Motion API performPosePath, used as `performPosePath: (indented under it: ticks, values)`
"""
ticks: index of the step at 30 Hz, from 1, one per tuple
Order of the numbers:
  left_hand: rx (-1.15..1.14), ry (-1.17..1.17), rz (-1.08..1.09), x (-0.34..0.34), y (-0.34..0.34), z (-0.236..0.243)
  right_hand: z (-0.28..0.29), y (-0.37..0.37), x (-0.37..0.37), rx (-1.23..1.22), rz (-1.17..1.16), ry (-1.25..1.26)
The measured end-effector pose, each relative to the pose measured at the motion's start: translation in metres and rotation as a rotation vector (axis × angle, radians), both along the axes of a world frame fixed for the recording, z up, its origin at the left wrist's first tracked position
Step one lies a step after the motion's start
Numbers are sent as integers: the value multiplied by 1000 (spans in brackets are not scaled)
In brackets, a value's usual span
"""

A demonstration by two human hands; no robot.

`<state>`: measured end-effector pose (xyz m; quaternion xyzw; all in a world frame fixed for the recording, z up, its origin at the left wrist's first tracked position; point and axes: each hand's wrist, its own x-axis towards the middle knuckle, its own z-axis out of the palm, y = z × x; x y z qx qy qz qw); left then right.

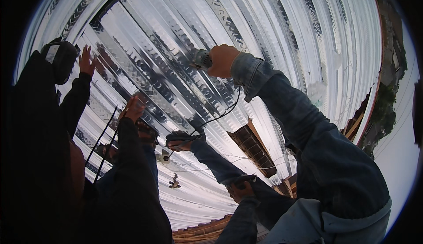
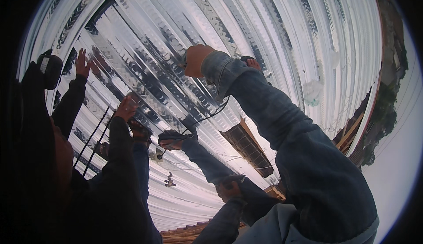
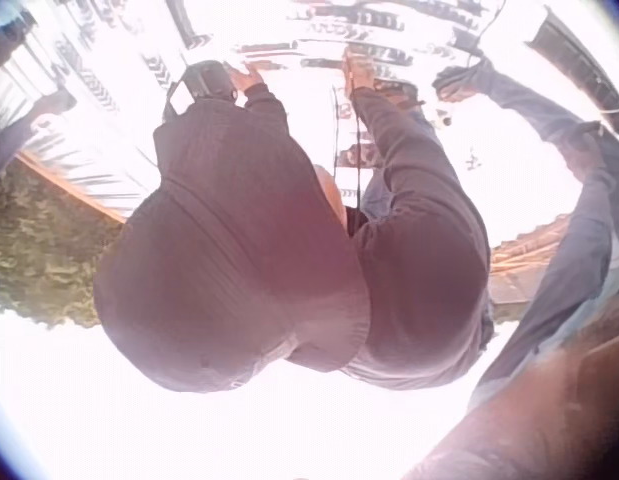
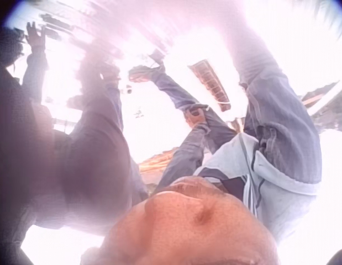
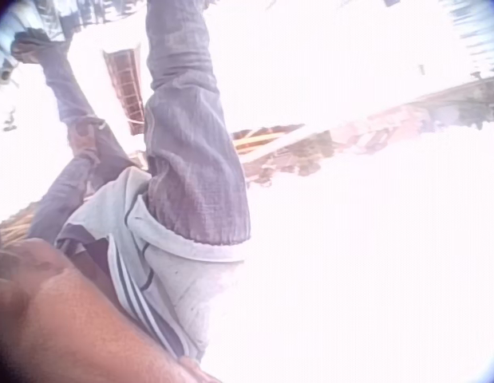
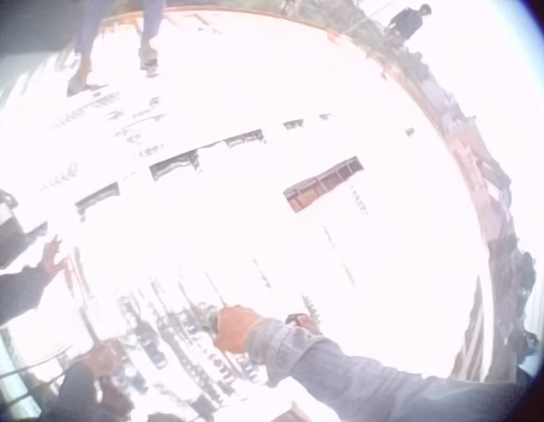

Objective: The person uses an angle grinder to cut a corrugated metal sheet on a roof. They hold the tool with both hands and move it along the metal surface, creating a cut line. Another person is visible nearby, also working on the roof.

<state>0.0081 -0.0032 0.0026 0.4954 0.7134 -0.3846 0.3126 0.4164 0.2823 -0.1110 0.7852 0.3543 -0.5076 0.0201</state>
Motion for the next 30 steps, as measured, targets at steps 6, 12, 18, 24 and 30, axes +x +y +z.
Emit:
performPosePath:
  ticks: [6, 12, 18, 24, 30]
  values:
    - [-1, -14, -24, 6, 11, 3, 8, 1, 2, 5, -52, 24]
    - [12, -26, -36, 14, 17, 7, 4, -20, 0, -56, -49, 88]
    - [-58, -3, 10, 18, 30, 9, -25, -77, -9, -241, -135, 56]
    - [-95, -27, -47, 12, 58, 14, -53, -145, -16, -277, -386, 178]
    - [28, -89, -144, 13, 102, 20, -62, -151, -29, -326, -490, 256]
